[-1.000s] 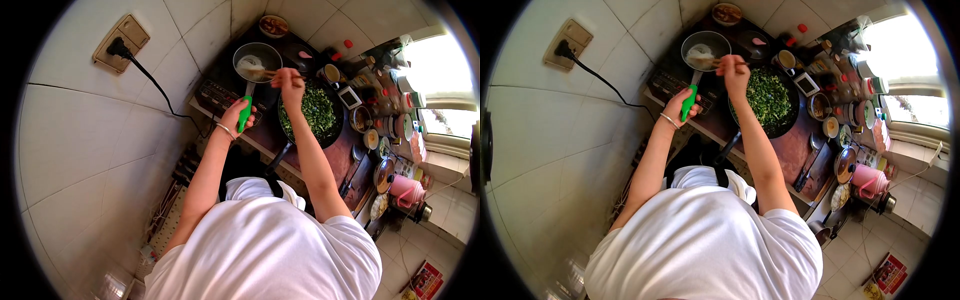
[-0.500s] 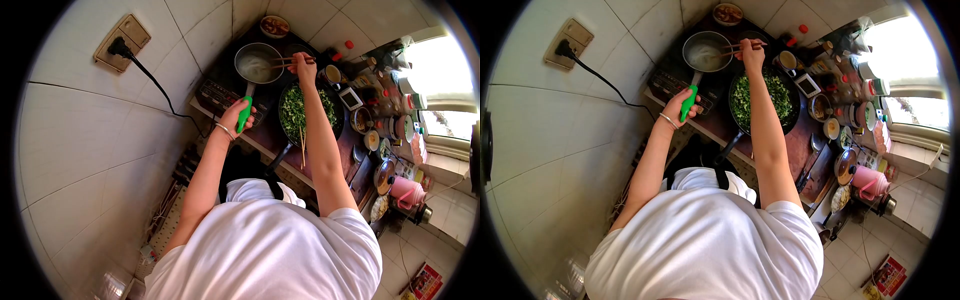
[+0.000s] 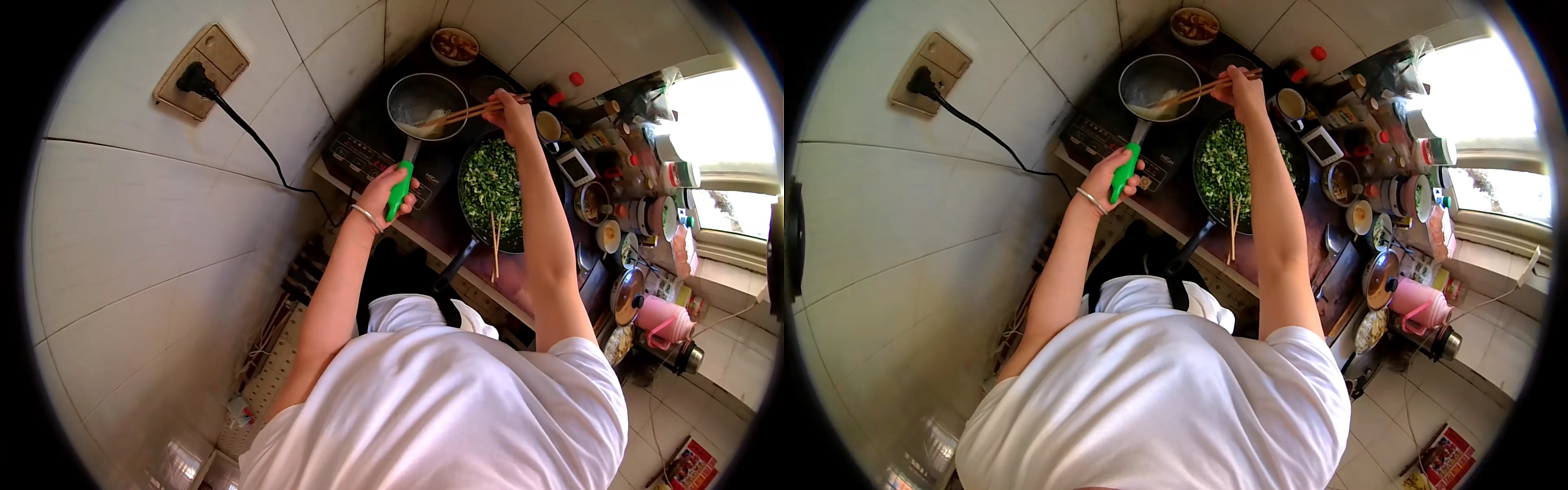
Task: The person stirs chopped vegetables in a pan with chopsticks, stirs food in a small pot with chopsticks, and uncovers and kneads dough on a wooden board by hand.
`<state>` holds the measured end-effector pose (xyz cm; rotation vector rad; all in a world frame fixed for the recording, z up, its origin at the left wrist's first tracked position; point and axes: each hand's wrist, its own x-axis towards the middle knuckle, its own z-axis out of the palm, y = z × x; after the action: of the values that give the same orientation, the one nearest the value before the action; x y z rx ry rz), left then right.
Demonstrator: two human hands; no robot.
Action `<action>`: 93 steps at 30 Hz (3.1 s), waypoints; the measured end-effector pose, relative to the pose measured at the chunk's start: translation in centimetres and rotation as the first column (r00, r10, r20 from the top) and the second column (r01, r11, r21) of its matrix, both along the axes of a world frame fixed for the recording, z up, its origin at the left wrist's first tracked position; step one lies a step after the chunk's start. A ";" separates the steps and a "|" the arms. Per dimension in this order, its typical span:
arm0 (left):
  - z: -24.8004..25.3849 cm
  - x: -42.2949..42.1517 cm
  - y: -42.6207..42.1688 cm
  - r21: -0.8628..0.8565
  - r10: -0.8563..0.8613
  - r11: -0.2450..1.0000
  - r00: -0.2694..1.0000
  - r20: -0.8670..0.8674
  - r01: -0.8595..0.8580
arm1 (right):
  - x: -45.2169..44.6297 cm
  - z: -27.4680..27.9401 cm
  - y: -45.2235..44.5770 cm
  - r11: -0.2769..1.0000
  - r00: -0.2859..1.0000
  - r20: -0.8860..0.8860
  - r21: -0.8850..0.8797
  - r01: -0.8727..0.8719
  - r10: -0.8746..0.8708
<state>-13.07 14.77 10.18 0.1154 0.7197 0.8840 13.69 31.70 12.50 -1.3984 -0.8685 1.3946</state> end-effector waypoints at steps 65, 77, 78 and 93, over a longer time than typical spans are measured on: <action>0.1 1.1 -0.2 0.008 0.042 0.999 0.998 -0.052 -0.041 | -7.9 1.6 -5.4 0.898 0.894 0.435 0.428 -0.100 -0.108; 0.3 1.2 -0.4 0.012 0.047 0.999 0.998 -0.050 -0.046 | -7.2 1.8 -4.9 0.904 0.940 0.312 0.427 -0.010 -0.136; 0.3 1.2 -0.4 0.009 0.051 0.999 0.997 -0.052 -0.050 | -7.7 0.2 -4.4 0.878 0.944 0.320 0.471 -0.083 -0.083; -0.1 0.9 -0.3 -0.013 0.052 0.999 0.998 -0.047 -0.053 | -7.3 1.2 -4.7 0.894 0.864 0.503 0.380 -0.236 0.014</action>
<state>-12.17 14.51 10.04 0.1053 0.7757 0.9290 6.36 27.04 13.70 -1.3721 -1.5279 0.8558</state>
